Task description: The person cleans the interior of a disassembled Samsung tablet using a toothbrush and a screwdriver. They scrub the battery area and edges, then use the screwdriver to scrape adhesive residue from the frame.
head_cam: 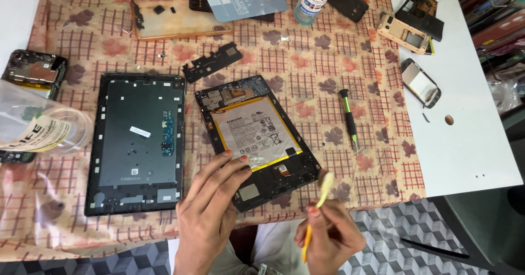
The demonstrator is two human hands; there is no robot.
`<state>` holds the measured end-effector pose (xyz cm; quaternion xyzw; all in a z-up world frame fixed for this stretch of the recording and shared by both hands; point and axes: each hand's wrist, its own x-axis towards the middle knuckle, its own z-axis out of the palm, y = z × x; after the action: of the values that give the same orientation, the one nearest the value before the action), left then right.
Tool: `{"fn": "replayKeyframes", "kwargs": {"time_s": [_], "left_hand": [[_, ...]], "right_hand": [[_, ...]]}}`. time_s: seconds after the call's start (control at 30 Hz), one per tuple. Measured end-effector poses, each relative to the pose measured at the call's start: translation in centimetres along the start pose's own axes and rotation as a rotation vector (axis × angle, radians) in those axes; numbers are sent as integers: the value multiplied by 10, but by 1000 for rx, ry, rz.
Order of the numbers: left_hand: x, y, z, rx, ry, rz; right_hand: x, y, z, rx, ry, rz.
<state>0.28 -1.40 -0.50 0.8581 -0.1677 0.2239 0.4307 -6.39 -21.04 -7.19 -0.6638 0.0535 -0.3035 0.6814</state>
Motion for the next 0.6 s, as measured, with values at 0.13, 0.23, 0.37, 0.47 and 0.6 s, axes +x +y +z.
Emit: {"fn": "replayKeyframes", "kwargs": {"time_s": [0.13,0.23,0.37,0.47,0.6], "left_hand": [[0,0,-2,-18,-7,13],[0,-1,-3,-26,-11,20],[1,-1,-2,0,15,12],[-4,-2,-2,-3,0,-6],[-2,-2,-1,-3,-2,3]], "right_hand": [[-7,-2,8,90,25,42],[-2,-5,7,25,125,150],[2,-10,0,-28,49,93],[-3,-10,-3,-29,60,103],[-2,-7,-3,-29,-15,80]]}}
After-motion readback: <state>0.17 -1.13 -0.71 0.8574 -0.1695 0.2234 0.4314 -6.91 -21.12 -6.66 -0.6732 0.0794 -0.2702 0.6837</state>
